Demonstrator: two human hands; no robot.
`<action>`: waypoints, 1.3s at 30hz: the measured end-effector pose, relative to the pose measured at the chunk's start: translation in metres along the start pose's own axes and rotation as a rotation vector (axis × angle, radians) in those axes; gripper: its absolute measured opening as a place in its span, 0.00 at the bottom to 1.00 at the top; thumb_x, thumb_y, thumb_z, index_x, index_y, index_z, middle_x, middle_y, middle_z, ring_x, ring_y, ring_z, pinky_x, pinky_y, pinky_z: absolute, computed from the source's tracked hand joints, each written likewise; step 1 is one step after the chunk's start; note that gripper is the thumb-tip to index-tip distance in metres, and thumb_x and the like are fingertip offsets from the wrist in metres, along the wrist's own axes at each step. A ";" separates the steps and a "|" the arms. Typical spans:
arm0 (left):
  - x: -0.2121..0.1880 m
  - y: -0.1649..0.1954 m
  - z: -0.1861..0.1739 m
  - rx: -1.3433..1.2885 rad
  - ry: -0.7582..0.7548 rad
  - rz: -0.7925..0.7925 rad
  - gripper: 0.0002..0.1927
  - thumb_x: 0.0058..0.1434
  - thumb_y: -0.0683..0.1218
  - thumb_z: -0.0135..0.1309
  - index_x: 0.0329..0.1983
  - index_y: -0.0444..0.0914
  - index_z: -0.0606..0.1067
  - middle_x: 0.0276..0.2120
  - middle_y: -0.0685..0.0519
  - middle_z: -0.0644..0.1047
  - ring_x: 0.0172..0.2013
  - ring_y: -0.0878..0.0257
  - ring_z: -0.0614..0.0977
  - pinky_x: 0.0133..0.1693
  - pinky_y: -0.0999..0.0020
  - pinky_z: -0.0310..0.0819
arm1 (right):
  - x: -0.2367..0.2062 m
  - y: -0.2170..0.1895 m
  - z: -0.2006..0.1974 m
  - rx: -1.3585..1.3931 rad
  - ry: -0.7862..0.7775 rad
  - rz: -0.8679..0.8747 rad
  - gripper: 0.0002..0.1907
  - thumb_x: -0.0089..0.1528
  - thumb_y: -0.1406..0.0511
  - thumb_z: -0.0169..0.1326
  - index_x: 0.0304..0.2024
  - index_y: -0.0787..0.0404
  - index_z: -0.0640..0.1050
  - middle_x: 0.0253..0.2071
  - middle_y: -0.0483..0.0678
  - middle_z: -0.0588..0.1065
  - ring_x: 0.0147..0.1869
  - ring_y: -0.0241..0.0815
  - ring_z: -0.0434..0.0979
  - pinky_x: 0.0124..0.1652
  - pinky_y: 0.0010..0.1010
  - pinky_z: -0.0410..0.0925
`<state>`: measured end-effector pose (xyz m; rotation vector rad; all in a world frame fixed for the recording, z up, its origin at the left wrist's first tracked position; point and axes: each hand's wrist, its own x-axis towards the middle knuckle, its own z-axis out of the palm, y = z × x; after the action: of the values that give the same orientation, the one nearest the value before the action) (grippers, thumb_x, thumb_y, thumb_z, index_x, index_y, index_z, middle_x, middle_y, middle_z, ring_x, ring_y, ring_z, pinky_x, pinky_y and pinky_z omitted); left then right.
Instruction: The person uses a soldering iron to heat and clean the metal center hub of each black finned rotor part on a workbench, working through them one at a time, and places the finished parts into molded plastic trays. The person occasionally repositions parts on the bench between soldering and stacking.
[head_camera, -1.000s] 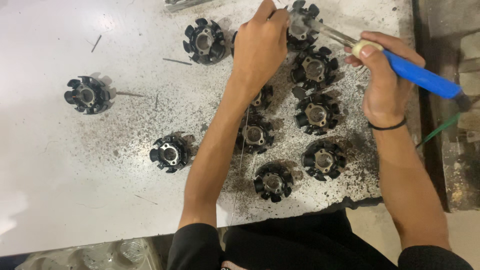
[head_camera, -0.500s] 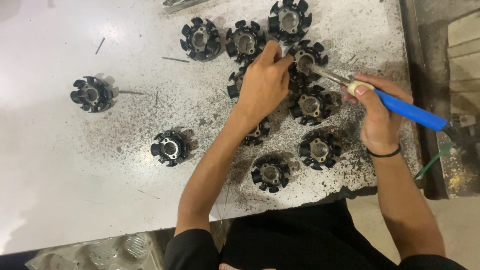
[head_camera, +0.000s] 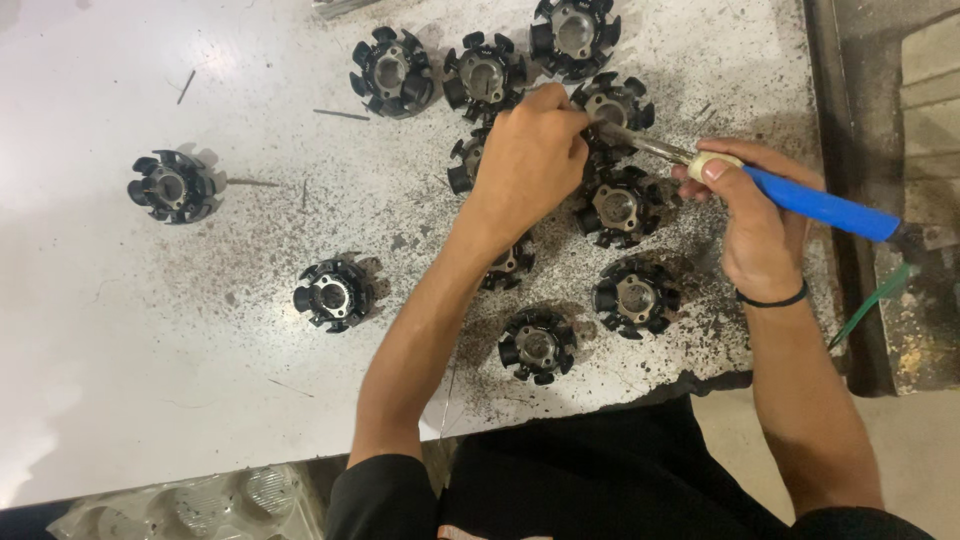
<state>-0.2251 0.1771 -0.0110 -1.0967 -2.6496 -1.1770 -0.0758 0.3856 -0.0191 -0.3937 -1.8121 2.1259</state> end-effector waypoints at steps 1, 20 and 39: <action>-0.002 0.000 -0.001 -0.024 -0.010 -0.013 0.08 0.53 0.36 0.59 0.36 0.35 0.83 0.35 0.45 0.78 0.29 0.48 0.84 0.33 0.56 0.80 | 0.000 0.000 0.000 -0.012 0.001 0.006 0.11 0.69 0.72 0.56 0.52 0.74 0.80 0.44 0.59 0.80 0.45 0.47 0.85 0.45 0.30 0.77; -0.008 0.001 0.009 0.061 0.087 0.043 0.05 0.55 0.36 0.59 0.35 0.35 0.81 0.37 0.49 0.77 0.31 0.50 0.84 0.35 0.59 0.82 | -0.005 0.002 -0.002 0.016 0.025 -0.069 0.11 0.70 0.73 0.58 0.53 0.75 0.80 0.43 0.59 0.80 0.44 0.47 0.84 0.45 0.30 0.77; -0.048 0.034 -0.010 0.025 0.015 0.036 0.07 0.60 0.41 0.61 0.37 0.32 0.77 0.38 0.46 0.74 0.32 0.52 0.83 0.33 0.61 0.81 | -0.037 -0.001 -0.031 0.146 0.025 -0.177 0.09 0.71 0.72 0.58 0.51 0.75 0.79 0.44 0.59 0.79 0.43 0.48 0.83 0.45 0.33 0.78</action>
<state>-0.1704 0.1575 0.0026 -1.1216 -2.6143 -1.1387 -0.0295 0.3979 -0.0229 -0.2146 -1.6013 2.1031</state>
